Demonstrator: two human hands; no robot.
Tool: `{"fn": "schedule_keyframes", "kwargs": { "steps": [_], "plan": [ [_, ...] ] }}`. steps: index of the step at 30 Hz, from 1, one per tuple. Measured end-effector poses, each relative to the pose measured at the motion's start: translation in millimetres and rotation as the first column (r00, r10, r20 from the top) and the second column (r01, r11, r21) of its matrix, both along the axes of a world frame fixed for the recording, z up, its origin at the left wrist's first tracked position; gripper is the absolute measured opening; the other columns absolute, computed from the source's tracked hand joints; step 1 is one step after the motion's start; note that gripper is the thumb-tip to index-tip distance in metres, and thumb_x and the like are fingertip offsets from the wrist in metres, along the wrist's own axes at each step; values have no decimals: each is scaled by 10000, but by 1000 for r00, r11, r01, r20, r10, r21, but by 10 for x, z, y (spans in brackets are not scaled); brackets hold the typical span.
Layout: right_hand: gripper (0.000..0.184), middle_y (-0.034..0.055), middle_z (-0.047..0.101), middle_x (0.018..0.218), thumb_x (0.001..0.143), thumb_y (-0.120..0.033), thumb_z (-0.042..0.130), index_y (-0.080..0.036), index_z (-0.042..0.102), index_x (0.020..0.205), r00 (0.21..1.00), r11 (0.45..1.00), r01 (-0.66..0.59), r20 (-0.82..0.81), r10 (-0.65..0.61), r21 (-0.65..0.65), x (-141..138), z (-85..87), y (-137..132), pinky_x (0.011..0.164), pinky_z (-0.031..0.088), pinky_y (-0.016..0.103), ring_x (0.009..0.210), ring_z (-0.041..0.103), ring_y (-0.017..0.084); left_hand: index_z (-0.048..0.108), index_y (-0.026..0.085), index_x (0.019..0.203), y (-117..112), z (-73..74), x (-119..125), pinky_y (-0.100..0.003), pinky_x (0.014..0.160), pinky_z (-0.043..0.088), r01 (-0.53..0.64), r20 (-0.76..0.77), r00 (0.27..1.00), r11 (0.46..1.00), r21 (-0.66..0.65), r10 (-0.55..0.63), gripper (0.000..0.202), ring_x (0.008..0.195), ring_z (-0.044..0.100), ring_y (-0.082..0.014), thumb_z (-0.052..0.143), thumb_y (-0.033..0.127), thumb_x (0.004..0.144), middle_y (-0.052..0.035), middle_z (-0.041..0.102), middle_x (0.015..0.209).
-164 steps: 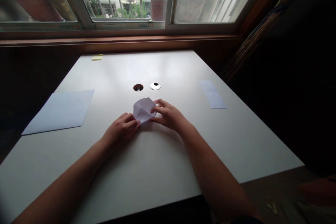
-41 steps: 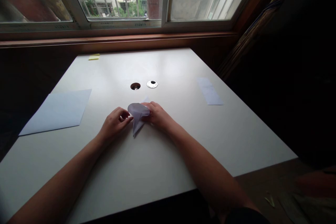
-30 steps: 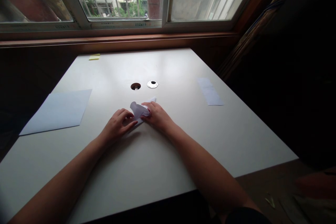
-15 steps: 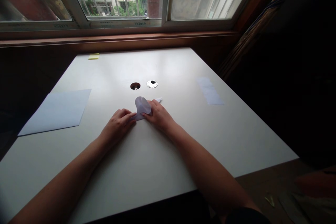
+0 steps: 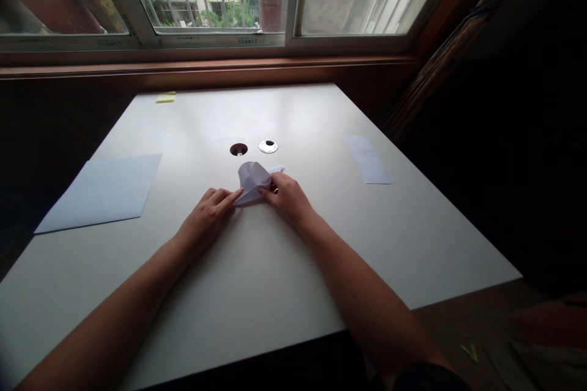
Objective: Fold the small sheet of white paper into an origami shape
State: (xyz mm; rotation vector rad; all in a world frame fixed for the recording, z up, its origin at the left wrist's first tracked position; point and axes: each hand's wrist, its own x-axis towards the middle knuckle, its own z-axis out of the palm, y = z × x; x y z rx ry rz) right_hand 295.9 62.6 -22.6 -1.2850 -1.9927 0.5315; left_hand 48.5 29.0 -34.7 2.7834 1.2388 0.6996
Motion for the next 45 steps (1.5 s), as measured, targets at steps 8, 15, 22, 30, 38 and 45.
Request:
{"fn": "schedule_keyframes", "kwargs": {
  "steps": [8, 15, 22, 30, 38, 45],
  "plan": [
    [154, 13, 571, 786, 856, -293, 647, -203, 555, 771, 985, 993, 57, 159, -73, 106, -104, -51, 19, 647, 406, 278, 698, 516, 163, 480, 234, 1431, -28, 7, 16, -428, 939, 512, 42, -19, 999, 999, -17, -43, 490, 1026, 477, -254, 412, 106, 963, -119, 587, 1171],
    [105, 35, 581, 826, 863, -271, 640, -200, 577, 819, 971, 984, 63, 217, -99, 170, -153, -52, 3, 642, 395, 282, 707, 514, 174, 543, 217, 1364, -39, 28, 40, -423, 937, 509, 34, -49, 998, 999, -40, -36, 451, 1038, 470, -269, 450, 110, 936, -120, 578, 1182],
    [45, 14, 572, 832, 849, -205, 614, -197, 583, 817, 987, 994, 51, 149, -64, 91, -46, -9, -14, 641, 418, 256, 678, 545, 139, 585, 191, 1314, -42, 35, 59, -436, 939, 517, 12, -63, 998, 999, -40, -15, 398, 1034, 466, -274, 467, 132, 939, -127, 572, 1166],
    [62, 32, 636, 858, 866, -225, 596, -207, 635, 821, 973, 992, 91, 204, -106, 82, -28, -59, 26, 670, 425, 268, 718, 582, 159, 610, 226, 1264, -42, -16, 77, -501, 1049, 491, 0, 55, 998, 999, -47, 3, 346, 1258, 465, -289, 463, 157, 958, -123, 404, 1444],
    [64, 22, 642, 839, 864, -231, 593, -213, 624, 811, 953, 984, 154, 249, -172, 91, -75, -46, 16, 633, 404, 272, 709, 586, 163, 611, 238, 1258, -42, -19, 79, -501, 1111, 454, 27, 128, 992, 995, -99, -14, 336, 1357, 442, -289, 472, 164, 961, -112, 391, 1481],
    [258, 35, 611, 923, 866, -302, 621, -204, 584, 1102, 985, 987, 110, 119, -124, 117, -52, 4, -20, 634, 460, 281, 654, 549, 139, 602, 210, 1266, -51, 15, 88, -481, 1112, 455, 26, 98, 995, 993, -112, -15, 336, 1354, 458, -286, 448, 167, 971, -132, 404, 1469]
  ]
}}
